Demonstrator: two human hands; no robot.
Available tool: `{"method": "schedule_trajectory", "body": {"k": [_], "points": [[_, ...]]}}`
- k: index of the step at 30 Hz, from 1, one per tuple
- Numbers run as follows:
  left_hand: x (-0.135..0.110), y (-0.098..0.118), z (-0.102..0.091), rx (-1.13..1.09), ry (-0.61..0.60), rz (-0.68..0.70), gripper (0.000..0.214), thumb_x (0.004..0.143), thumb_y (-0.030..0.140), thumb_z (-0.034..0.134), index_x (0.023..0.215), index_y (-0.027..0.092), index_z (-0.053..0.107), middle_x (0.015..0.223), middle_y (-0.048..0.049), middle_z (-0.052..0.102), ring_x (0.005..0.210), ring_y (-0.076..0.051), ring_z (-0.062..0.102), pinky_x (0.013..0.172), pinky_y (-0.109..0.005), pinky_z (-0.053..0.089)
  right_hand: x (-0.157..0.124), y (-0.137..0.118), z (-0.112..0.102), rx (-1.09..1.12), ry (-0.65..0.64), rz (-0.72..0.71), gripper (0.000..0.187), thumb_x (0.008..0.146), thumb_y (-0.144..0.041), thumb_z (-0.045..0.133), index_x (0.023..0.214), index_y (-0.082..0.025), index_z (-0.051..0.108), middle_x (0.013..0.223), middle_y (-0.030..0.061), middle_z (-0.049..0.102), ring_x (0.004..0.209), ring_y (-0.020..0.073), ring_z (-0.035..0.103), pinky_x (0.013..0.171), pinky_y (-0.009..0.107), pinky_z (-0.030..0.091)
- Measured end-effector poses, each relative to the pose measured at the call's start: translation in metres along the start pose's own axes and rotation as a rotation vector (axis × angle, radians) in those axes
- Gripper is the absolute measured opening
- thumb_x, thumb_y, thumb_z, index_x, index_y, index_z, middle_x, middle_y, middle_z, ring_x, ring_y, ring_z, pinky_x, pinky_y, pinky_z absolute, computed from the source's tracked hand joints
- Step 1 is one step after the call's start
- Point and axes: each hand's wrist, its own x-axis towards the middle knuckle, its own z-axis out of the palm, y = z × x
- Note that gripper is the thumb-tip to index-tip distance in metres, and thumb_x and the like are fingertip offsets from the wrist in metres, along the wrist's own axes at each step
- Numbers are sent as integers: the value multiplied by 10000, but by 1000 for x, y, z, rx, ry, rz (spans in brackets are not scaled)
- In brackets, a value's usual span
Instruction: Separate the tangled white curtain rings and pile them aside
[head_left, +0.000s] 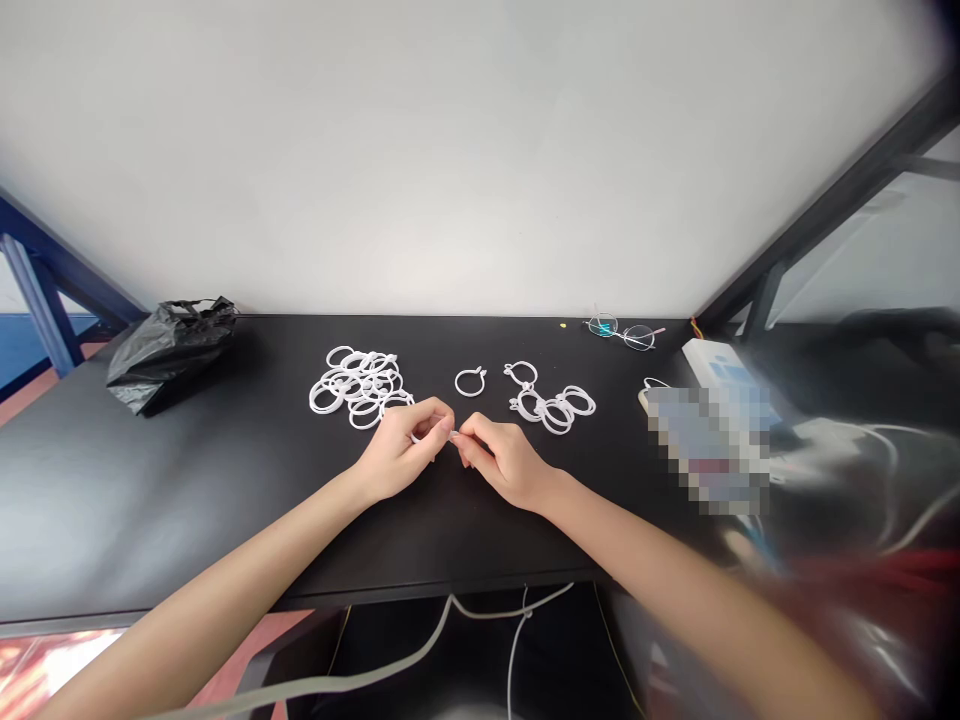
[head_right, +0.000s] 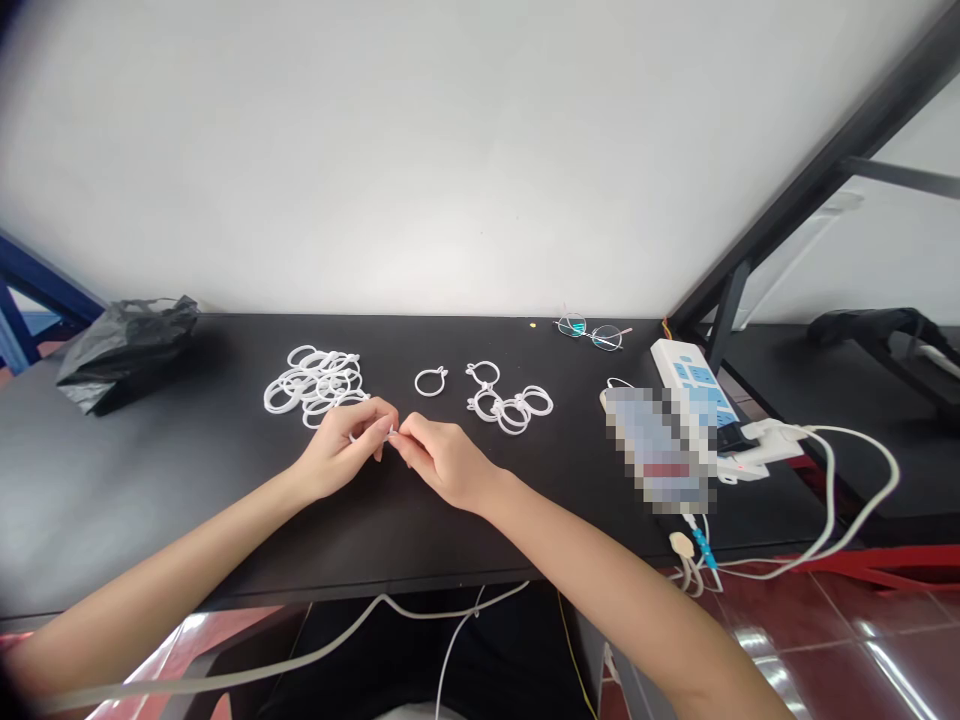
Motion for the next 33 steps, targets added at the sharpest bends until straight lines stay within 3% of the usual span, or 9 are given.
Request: {"method": "schedule_trajectory", "body": {"k": [6,14,16,19,23,27,30,33], "points": [[0,4,0,-65,-21,-25,326,953,396,453,754,162,563,580,14,584,495,-108,561,490,-203,437,-1,-1,3,55,-5,-6,269,1012,-337,393,776,-219,447,668,-23,567,567,107,535,578,242,450],[0,7,-1,-30,-23,23,297,950,406,467,802,168,565,608,12,607,527,-110,536,521,-216,428,0,2,2,42,24,-25,272,1004,-332,425,768,-210,482,642,-36,532,532,95,483,541,232,407],[1,7,-5,50,3,59,280,945,407,480,816,173,564,601,21,580,539,-113,514,543,-230,417,1,3,2,-6,48,-23,259,998,-334,435,777,-210,491,646,-33,527,535,100,475,540,239,403],[4,1,-16,252,141,129,233,907,407,553,846,183,580,630,16,563,607,-139,524,613,-262,423,3,5,0,-87,114,-12,195,986,-311,455,825,-210,502,703,-12,558,603,122,534,595,258,452],[10,-16,-35,543,298,216,244,858,439,633,829,203,578,662,1,554,719,-189,518,705,-310,420,5,9,-3,-274,148,-37,67,951,-253,509,927,-204,547,1029,92,638,979,222,607,848,372,516],[14,-33,-43,740,266,224,249,875,434,629,833,198,564,688,-5,571,762,-209,523,781,-354,426,5,12,-3,-459,18,40,172,930,-260,565,1071,-161,576,1344,177,533,1281,322,474,1044,518,423],[14,-40,-44,858,234,243,256,871,433,638,841,188,570,781,-38,606,829,-236,533,831,-388,434,5,12,-1,-501,-58,95,293,929,-297,583,1171,-134,558,1397,195,492,1356,352,396,1086,552,377],[14,-44,-44,934,220,254,255,878,430,628,885,178,591,901,-78,620,897,-264,538,852,-408,441,5,13,-1,-448,-22,100,250,926,-268,585,1148,-153,567,1319,157,554,1280,313,465,1062,510,410]]}}
